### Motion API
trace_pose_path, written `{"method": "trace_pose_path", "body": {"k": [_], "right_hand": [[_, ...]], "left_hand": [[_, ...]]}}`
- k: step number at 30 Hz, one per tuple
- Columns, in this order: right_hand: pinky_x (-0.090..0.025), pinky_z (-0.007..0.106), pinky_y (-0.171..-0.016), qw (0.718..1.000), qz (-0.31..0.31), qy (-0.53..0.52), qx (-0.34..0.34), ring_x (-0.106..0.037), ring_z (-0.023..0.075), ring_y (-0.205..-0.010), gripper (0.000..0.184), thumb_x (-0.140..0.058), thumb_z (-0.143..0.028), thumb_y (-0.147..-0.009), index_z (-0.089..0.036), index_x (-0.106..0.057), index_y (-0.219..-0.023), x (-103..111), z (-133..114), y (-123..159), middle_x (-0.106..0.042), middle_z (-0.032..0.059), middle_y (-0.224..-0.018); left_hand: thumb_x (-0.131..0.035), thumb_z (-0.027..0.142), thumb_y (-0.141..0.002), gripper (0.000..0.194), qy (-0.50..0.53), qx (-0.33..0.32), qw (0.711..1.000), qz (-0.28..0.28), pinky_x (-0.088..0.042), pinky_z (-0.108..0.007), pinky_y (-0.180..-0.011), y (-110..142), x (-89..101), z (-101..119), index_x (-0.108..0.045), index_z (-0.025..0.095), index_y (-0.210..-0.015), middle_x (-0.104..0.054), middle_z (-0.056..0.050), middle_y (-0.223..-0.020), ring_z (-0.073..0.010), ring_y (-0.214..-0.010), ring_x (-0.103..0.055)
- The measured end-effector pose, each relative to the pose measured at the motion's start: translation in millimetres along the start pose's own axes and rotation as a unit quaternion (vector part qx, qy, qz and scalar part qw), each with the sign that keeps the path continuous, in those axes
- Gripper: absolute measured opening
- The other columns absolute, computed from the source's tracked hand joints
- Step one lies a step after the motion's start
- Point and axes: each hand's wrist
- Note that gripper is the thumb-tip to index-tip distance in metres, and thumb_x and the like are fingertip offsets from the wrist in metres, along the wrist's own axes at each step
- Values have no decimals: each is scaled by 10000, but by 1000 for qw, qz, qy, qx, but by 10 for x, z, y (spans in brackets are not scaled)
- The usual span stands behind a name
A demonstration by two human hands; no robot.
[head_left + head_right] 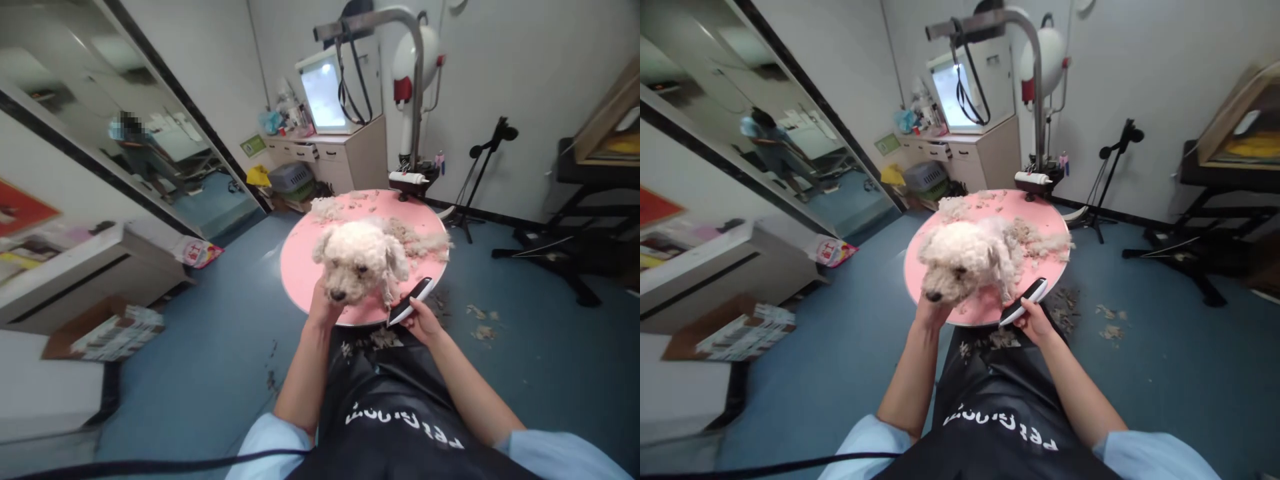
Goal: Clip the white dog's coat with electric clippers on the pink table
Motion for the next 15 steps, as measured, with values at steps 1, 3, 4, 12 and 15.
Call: {"method": "trace_pose_path", "body": {"k": [1, 3, 4, 12, 15], "right_hand": [[-289, 196, -357, 1000, 2, -6, 5, -373, 57, -339, 371, -802, -407, -577, -224, -586, -817, -22, -1, 18, -744, 19, -707], [-284, 197, -353, 1000, 7, -22, 20, -374, 58, -336, 363, -808, -401, -569, -222, -589, -798, -57, -14, 58, -748, 29, -706], [-283, 196, -352, 999, 10, -28, 28, -378, 58, -337, 360, -812, -396, -563, -219, -591, -785, -70, -21, 81, -749, 35, -706], [-295, 190, -316, 998, -7, -21, 58, -396, 48, -326, 318, -818, -369, -564, -187, -598, -703, -125, 57, 299, -756, 51, -692], [-290, 174, -307, 998, 4, -23, 66, -403, 46, -327, 341, -830, -367, -542, -182, -590, -700, -144, 112, 356, -752, 53, -672]], "left_hand": [[-695, 504, -806, 372, 25, -22, 999, 3, -561, -345, -812, 26, -10, 25, -647, 183, -988, -705, -62, -999, -204, -903, -669], [-697, 599, -734, 446, 62, -90, 993, 37, -556, -341, -789, 98, 31, 93, -627, 198, -915, -711, -61, -931, -204, -852, -673], [-690, 639, -709, 489, 56, -135, 987, 64, -552, -351, -795, 142, 73, 142, -622, 205, -923, -711, -73, -952, -213, -862, -673], [-747, 348, -724, 249, -380, -385, 839, 52, -431, -427, -922, 325, -10, 724, -735, 231, -944, -690, -115, -1033, -302, -1001, -621], [-643, 257, -789, 95, -422, -407, 809, 43, -431, -406, -860, 273, -137, 867, -730, 220, -790, -688, -106, -923, -269, -909, -615]]}}
Point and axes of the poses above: each hand's wrist, its own y-axis away from the middle knuckle, its own x-axis out of the back of the hand, z = x × y
